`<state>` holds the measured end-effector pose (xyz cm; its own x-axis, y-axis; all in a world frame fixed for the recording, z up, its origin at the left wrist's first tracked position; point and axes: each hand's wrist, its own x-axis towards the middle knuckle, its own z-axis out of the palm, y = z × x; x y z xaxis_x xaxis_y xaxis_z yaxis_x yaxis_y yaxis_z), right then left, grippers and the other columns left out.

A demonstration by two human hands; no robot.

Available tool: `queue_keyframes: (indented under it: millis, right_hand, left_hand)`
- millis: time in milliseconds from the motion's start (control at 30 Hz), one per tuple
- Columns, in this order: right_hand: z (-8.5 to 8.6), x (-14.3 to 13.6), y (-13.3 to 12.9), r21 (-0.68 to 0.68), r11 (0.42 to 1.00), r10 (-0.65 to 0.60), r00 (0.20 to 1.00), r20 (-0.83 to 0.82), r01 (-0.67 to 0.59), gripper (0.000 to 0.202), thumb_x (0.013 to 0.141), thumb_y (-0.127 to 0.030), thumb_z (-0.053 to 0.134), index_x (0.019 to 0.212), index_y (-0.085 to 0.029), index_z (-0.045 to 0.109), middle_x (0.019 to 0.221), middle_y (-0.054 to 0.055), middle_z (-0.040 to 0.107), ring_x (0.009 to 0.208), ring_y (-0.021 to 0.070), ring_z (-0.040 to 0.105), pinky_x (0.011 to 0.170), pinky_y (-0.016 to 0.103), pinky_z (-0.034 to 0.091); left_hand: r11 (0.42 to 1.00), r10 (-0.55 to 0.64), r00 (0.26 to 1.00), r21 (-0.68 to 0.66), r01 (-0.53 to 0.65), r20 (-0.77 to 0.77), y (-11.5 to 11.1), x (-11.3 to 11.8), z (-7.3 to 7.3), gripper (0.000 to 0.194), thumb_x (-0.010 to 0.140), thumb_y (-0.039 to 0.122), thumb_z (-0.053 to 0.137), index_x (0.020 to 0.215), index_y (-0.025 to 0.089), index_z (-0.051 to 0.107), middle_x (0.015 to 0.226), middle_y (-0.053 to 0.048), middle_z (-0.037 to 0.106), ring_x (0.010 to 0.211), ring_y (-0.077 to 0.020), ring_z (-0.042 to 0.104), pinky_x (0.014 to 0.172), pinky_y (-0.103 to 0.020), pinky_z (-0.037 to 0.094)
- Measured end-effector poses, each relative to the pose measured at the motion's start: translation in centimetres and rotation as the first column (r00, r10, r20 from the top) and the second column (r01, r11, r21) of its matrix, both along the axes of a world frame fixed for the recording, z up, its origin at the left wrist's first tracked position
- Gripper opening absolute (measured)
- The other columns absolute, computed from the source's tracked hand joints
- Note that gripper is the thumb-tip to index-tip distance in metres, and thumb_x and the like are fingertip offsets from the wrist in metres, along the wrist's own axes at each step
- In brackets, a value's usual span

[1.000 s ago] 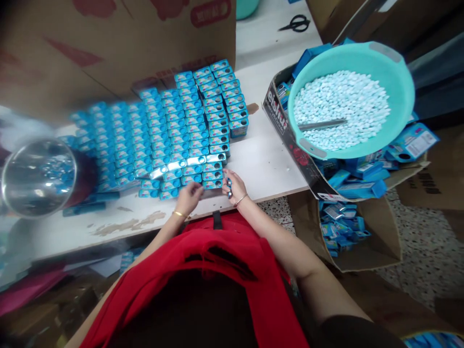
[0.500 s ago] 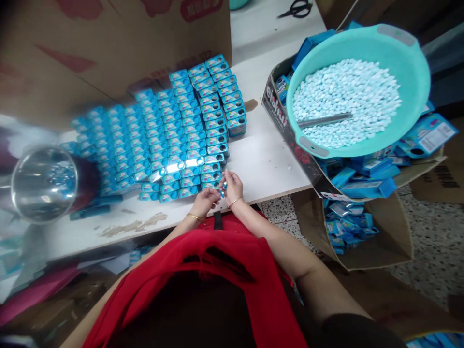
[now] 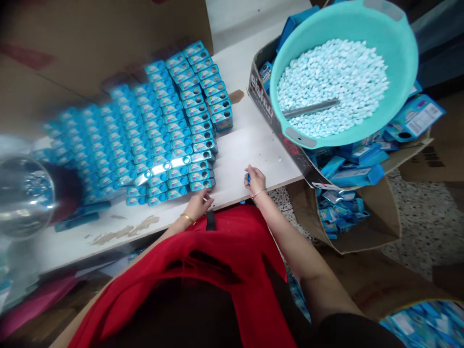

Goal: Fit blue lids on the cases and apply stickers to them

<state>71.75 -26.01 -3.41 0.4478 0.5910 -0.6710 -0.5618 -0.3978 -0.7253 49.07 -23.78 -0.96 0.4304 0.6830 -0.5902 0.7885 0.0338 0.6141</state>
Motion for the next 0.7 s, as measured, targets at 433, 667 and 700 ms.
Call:
queue_keyframes:
  millis: [433, 667, 700]
  right_hand:
    - [-3.8, 6.4, -13.8, -0.063, 0.938, -0.345, 0.905, -0.248, 0.340, 0.035, 0.073, -0.050, 0.072, 0.071, -0.019, 0.055, 0.056, -0.005, 0.053, 0.040, 0.0039, 0.041, 0.033, 0.016, 0.026]
    - [-4.3, 4.9, -24.2, -0.068, 0.736, -0.674, 0.718, -0.173, 0.674, 0.019, 0.067, -0.027, 0.077, 0.074, -0.021, 0.060, 0.072, -0.002, 0.064, 0.063, 0.0085, 0.059, 0.052, 0.018, 0.047]
    - [-4.6, 3.4, -25.6, -0.096, 0.714, -0.700, 0.703, -0.122, 0.694, 0.021, 0.067, -0.032, 0.077, 0.073, -0.021, 0.059, 0.069, -0.003, 0.062, 0.060, 0.0084, 0.057, 0.050, 0.018, 0.046]
  left_hand:
    - [0.858, -0.484, 0.872, 0.155, 0.489, -0.069, -1.5, 7.5, -7.0, 0.023, 0.087, 0.025, 0.052, 0.109, 0.019, 0.052, 0.112, -0.009, 0.052, 0.093, -0.0196, 0.059, 0.088, -0.033, 0.048]
    - [0.723, -0.653, 0.757, 0.267, 0.637, -0.039, -2.3, 9.1, -6.6, 0.021, 0.093, 0.030, 0.042, 0.101, 0.020, 0.059, 0.098, -0.007, 0.060, 0.086, -0.0182, 0.060, 0.082, -0.031, 0.049]
    - [0.692, -0.692, 0.722, 0.288, 0.662, 0.003, -3.0, 9.5, -7.1, 0.022, 0.094, 0.030, 0.041, 0.102, 0.021, 0.059, 0.099, -0.007, 0.061, 0.088, -0.0181, 0.060, 0.084, -0.031, 0.049]
